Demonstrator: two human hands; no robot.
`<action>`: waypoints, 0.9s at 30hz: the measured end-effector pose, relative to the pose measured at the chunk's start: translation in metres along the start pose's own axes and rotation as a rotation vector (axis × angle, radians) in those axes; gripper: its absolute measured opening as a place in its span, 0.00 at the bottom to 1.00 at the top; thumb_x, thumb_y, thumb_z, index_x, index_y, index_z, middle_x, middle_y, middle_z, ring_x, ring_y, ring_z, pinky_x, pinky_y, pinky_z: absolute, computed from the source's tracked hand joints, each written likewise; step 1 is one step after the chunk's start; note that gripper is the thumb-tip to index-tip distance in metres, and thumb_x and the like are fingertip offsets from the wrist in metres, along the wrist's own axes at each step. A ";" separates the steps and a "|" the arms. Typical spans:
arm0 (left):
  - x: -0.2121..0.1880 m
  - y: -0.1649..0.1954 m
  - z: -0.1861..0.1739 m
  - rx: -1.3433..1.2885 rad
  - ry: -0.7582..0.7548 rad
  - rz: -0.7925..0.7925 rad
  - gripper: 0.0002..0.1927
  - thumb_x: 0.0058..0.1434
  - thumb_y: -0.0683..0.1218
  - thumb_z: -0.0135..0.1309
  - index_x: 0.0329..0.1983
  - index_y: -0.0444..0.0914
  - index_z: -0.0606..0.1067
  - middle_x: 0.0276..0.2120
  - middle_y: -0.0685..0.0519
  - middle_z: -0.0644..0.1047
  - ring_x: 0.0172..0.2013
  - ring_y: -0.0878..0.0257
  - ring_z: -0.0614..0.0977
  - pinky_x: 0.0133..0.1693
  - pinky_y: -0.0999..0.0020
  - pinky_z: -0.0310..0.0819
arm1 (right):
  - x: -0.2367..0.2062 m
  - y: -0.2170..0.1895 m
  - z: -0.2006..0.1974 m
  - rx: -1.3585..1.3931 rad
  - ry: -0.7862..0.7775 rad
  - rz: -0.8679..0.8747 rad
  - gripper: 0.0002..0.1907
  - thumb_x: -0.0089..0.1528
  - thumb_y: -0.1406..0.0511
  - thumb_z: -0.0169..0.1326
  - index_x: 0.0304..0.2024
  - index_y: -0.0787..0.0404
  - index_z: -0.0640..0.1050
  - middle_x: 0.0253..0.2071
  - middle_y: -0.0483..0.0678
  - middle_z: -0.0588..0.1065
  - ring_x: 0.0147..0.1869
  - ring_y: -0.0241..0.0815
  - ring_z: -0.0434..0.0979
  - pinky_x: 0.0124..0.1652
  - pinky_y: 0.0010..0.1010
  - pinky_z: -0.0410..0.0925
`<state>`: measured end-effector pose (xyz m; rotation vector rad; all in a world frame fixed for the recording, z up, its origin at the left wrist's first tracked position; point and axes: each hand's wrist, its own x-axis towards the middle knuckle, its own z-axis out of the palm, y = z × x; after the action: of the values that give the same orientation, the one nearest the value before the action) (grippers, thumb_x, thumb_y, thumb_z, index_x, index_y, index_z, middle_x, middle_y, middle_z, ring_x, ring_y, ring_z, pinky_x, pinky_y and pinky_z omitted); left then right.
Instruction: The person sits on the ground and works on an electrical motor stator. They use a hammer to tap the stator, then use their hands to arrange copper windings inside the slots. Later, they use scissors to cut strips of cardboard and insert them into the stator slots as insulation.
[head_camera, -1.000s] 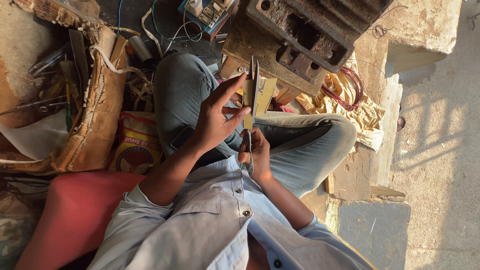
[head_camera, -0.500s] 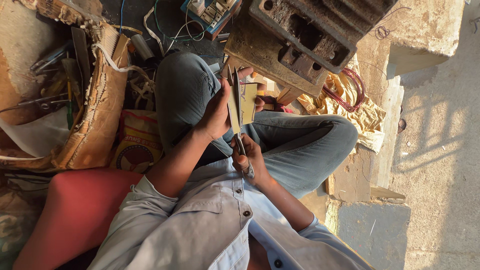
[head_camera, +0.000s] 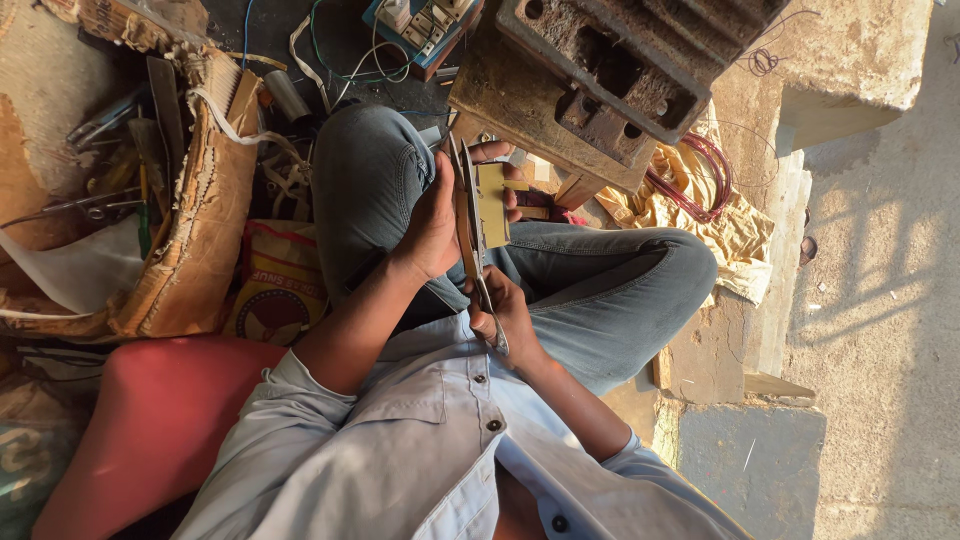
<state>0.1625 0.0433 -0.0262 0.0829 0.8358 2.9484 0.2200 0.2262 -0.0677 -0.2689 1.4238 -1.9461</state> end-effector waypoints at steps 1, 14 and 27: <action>0.002 -0.001 -0.002 -0.038 0.026 0.010 0.38 0.74 0.69 0.38 0.73 0.37 0.63 0.55 0.47 0.74 0.50 0.59 0.78 0.58 0.55 0.77 | 0.000 0.000 -0.002 -0.021 0.001 0.001 0.42 0.48 0.41 0.71 0.46 0.63 0.71 0.25 0.37 0.66 0.28 0.25 0.62 0.28 0.19 0.55; 0.046 0.039 -0.026 0.534 0.162 0.487 0.29 0.82 0.58 0.38 0.73 0.33 0.65 0.73 0.47 0.66 0.74 0.60 0.65 0.76 0.64 0.56 | -0.004 -0.008 -0.073 -0.403 0.195 -0.028 0.44 0.41 0.41 0.74 0.45 0.62 0.73 0.29 0.36 0.64 0.32 0.26 0.61 0.31 0.20 0.55; 0.039 0.021 -0.001 0.681 0.227 0.387 0.29 0.81 0.57 0.33 0.71 0.32 0.67 0.70 0.45 0.69 0.73 0.58 0.66 0.74 0.63 0.54 | -0.002 0.002 -0.055 -0.321 0.061 -0.036 0.44 0.43 0.38 0.73 0.45 0.62 0.74 0.32 0.38 0.67 0.35 0.29 0.63 0.34 0.22 0.58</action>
<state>0.1223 0.0281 -0.0149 -0.0629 2.0297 2.8681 0.1925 0.2684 -0.0893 -0.3862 1.7828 -1.7601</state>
